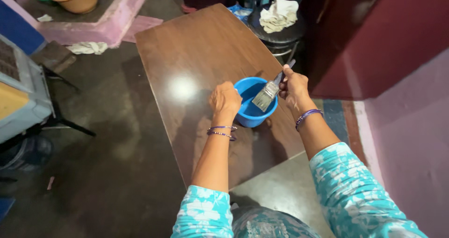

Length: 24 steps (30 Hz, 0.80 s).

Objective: The person uses a brush to scrub the surface of a wooden table, repeatedly dipping the brush into a blue plastic jug. They move the jug to different positions on the table to reach different areas and continue scrubbing the tabletop.

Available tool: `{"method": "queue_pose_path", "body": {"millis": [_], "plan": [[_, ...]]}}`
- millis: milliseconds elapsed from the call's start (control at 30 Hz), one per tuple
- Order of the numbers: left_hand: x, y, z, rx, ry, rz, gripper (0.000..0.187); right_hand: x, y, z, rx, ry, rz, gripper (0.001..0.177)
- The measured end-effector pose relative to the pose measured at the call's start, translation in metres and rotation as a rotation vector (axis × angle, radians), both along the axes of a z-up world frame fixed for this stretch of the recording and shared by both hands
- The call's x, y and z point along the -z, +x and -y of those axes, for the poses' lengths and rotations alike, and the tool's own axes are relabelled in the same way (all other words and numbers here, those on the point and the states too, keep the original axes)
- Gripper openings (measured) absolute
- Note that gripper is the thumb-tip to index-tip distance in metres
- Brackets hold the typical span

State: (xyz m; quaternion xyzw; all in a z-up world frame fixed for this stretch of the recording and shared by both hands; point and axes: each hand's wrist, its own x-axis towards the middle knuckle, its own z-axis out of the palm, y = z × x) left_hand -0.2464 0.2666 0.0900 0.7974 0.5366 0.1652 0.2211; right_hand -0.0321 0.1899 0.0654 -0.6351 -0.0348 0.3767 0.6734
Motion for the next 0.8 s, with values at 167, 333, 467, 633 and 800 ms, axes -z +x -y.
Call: {"method": "queue_pose_path", "body": {"millis": [167, 333, 467, 633, 800], "plan": [[-0.004, 0.016, 0.032, 0.049, 0.052, 0.036, 0.021, -0.008, 0.007, 0.042, 0.044, 0.080, -0.022, 0.036], [-0.009, 0.034, 0.057, 0.105, 0.047, 0.044, 0.020, -0.014, 0.017, 0.079, 0.140, 0.171, -0.078, 0.034], [-0.016, 0.054, 0.070, 0.171, 0.024, 0.010, 0.021, -0.012, 0.032, 0.106, 0.184, 0.246, -0.050, 0.033], [-0.023, 0.077, 0.073, 0.275, 0.011, 0.030, 0.021, -0.011, 0.046, 0.130, 0.242, 0.326, -0.026, 0.026], [-0.024, 0.083, 0.065, 0.388, 0.007, 0.060, 0.020, -0.008, 0.040, 0.138, 0.407, 0.275, -0.001, 0.024]]}}
